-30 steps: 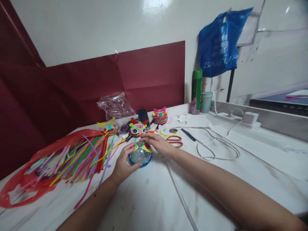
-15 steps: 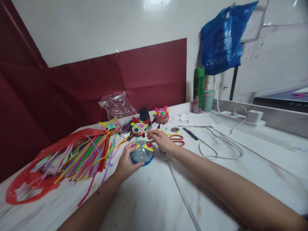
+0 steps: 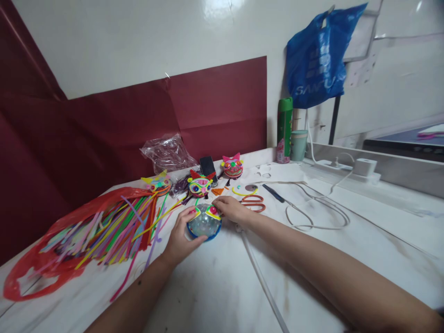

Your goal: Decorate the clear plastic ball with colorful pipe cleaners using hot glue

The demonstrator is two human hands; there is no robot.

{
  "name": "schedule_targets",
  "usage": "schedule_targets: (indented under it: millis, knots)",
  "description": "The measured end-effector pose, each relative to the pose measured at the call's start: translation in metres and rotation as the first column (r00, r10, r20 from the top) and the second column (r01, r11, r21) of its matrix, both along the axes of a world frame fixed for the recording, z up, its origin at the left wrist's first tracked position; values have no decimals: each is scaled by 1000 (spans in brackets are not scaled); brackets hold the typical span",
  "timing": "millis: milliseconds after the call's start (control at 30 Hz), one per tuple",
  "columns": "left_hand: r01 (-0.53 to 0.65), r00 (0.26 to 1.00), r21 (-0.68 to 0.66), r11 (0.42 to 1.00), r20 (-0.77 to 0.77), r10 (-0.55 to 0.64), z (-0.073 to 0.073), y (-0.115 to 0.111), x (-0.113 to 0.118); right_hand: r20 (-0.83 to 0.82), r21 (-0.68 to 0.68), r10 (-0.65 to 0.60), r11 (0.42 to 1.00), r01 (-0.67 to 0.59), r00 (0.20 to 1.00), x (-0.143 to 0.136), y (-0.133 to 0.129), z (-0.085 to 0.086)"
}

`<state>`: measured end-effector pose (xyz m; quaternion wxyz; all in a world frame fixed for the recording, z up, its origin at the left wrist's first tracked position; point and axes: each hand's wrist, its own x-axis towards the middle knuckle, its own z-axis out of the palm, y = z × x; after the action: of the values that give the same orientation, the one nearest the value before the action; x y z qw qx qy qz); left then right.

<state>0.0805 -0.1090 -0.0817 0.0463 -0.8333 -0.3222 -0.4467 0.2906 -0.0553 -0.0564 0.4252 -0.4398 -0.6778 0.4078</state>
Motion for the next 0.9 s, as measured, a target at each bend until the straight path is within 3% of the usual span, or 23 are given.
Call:
schedule_targets:
  millis: [233,567,900]
  knots:
    - [-15,1000,33,999,-24,16,-3,0,-1,13,-17,35,999,-35,999,1,-1,3]
    - [16,985,250,968,-173,29,-3,-10,4,26,-33,88,996,-87,996,4,-8,8]
    - [13,984,264,964,-176,35,-3,-10,4,6,-11,88,996,-88,996,4,-10,7]
